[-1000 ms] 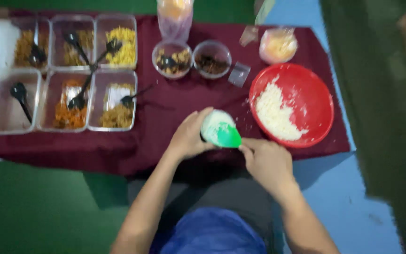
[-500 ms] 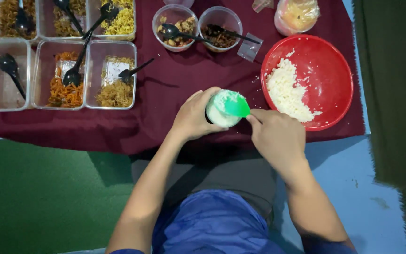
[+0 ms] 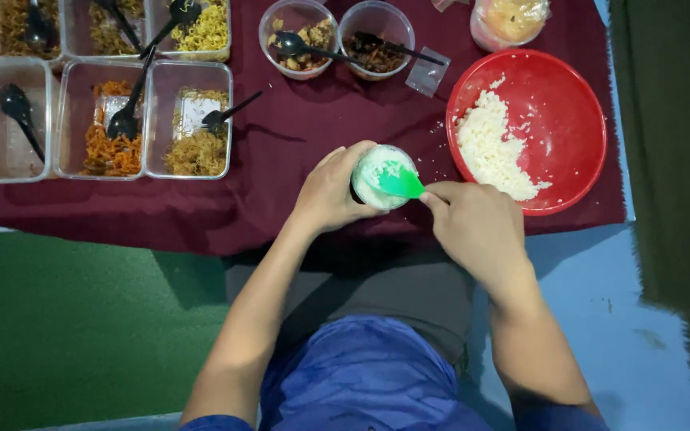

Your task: Mixing ingredients in a cup and portioning various toppings into a small plastic bag

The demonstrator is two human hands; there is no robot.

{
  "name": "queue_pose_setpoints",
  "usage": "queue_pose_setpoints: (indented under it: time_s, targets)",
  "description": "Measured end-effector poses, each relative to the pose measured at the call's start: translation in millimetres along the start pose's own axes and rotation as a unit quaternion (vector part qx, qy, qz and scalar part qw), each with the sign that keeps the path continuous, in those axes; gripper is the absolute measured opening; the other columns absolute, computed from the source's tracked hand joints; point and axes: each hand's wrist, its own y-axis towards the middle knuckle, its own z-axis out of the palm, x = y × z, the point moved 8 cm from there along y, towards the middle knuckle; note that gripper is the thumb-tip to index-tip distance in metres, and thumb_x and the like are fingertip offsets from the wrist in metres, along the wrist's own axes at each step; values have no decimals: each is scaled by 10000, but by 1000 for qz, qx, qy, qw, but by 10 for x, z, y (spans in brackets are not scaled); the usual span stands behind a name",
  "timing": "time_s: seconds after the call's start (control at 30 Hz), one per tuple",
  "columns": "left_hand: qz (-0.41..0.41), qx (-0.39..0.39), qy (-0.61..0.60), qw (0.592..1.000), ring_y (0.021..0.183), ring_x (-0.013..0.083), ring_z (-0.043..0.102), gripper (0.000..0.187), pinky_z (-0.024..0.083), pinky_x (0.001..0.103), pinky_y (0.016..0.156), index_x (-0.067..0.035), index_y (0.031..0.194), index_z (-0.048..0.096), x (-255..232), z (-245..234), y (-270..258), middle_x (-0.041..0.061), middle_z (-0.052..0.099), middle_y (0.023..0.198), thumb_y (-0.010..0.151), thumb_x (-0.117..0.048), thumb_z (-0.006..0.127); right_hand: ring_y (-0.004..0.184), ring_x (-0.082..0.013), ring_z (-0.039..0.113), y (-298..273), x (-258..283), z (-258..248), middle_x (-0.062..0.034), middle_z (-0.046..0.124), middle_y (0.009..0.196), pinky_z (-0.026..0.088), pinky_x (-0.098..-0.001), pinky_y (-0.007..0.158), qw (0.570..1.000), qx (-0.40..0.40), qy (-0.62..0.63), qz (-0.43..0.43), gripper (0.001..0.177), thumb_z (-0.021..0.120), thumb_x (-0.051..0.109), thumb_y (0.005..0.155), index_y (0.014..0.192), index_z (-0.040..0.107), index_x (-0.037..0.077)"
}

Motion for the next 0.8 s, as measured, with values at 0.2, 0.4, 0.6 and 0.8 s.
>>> queue_pose_setpoints:
  time_s: [0.2,0.4,0.6,0.8]
  targets:
    - [-7,0,-1,1000,1314,334,595,1037,305,499,1247,-103,1447,493,-76,-53,-8,169,660,1340,584,-391,989,978,-473,721,81,-80,256,-179,772,894,565,-582,907,1000,9,-7,19,309,540,400,1024,1173,795,307]
    - [-24,10,1,1000,1319,317,595,1050,290,480,1264,-114,1445,494,-51,-38,-4,158,667,1332,570,-416,991,948,-449,728,14,-107,124,-133,772,859,581,-558,897,999,-19,8,39,276,555,374,1026,1140,804,344]
    - [12,-7,-10,1000,1300,347,605,1046,319,522,1238,-99,1440,495,12,2,-12,173,665,1326,576,-401,1002,1052,-510,690,-45,-164,74,-183,785,940,540,-590,921,993,13,97,66,283,577,337,1022,1144,824,273]
    - [10,-11,2,1000,1298,333,610,1051,320,514,1241,-98,1443,488,29,11,-18,167,665,1327,586,-434,995,1072,-485,691,36,-144,230,-199,778,944,535,-580,952,995,34,60,78,318,528,367,1029,1173,806,311]
